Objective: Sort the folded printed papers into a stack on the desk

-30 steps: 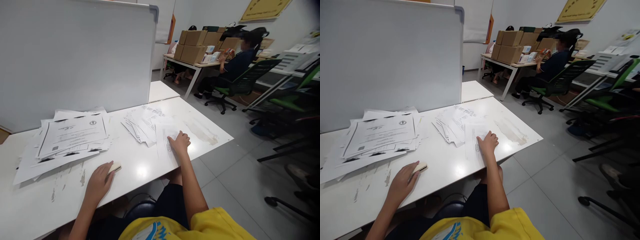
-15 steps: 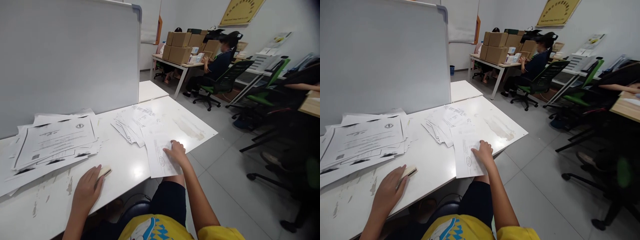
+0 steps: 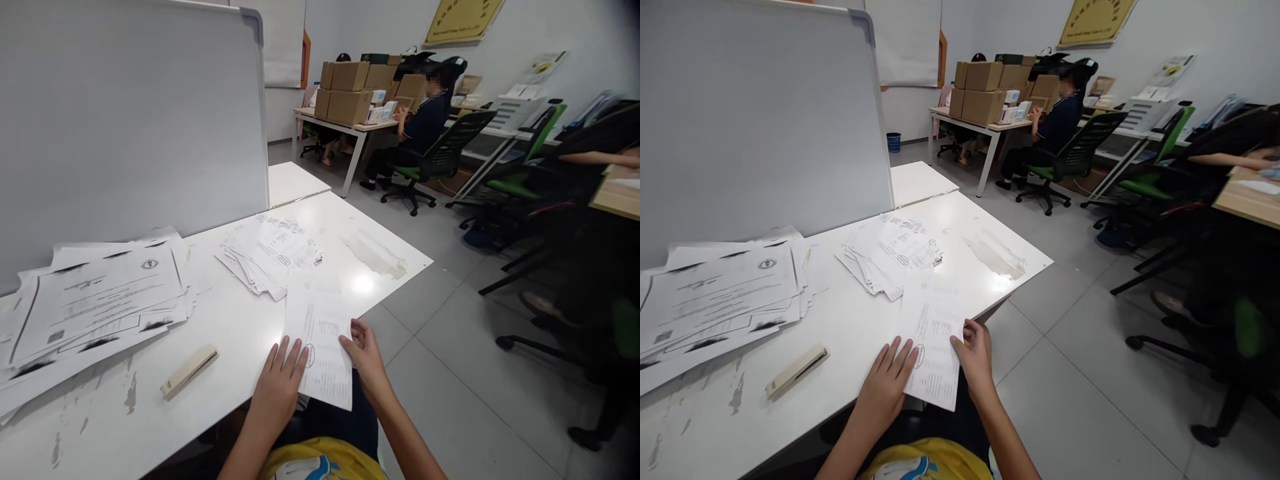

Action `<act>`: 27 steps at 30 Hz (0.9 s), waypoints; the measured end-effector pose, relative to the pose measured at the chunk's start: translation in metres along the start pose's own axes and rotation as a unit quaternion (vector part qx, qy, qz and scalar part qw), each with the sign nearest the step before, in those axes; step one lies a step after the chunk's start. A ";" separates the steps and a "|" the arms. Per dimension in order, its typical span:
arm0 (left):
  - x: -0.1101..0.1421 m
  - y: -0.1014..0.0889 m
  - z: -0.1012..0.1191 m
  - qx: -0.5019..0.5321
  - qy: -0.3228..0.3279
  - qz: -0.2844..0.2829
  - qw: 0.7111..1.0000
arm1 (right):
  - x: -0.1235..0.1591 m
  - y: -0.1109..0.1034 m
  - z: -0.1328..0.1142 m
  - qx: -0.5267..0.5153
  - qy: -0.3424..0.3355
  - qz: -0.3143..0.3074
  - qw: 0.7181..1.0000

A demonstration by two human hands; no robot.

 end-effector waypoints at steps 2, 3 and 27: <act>0.001 0.001 -0.005 0.004 -0.003 0.018 1.000 | 0.007 0.004 0.006 -0.079 0.064 -0.015 0.995; 0.002 0.000 -0.007 0.008 -0.005 0.024 1.000 | 0.010 0.007 0.006 -0.104 0.088 -0.023 0.990; 0.031 -0.035 -0.085 0.409 -0.224 0.087 0.880 | -0.031 0.050 -0.071 -0.017 -0.123 -0.217 0.968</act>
Point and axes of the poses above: each hand's wrist, its own x-axis away from the middle knuckle, its own y-axis out of the palm, z = x × y, the point moved 10 cm from there along -x, towards the middle knuckle, and after that the axes turned 3 degrees about x, right-handed, at the moved point
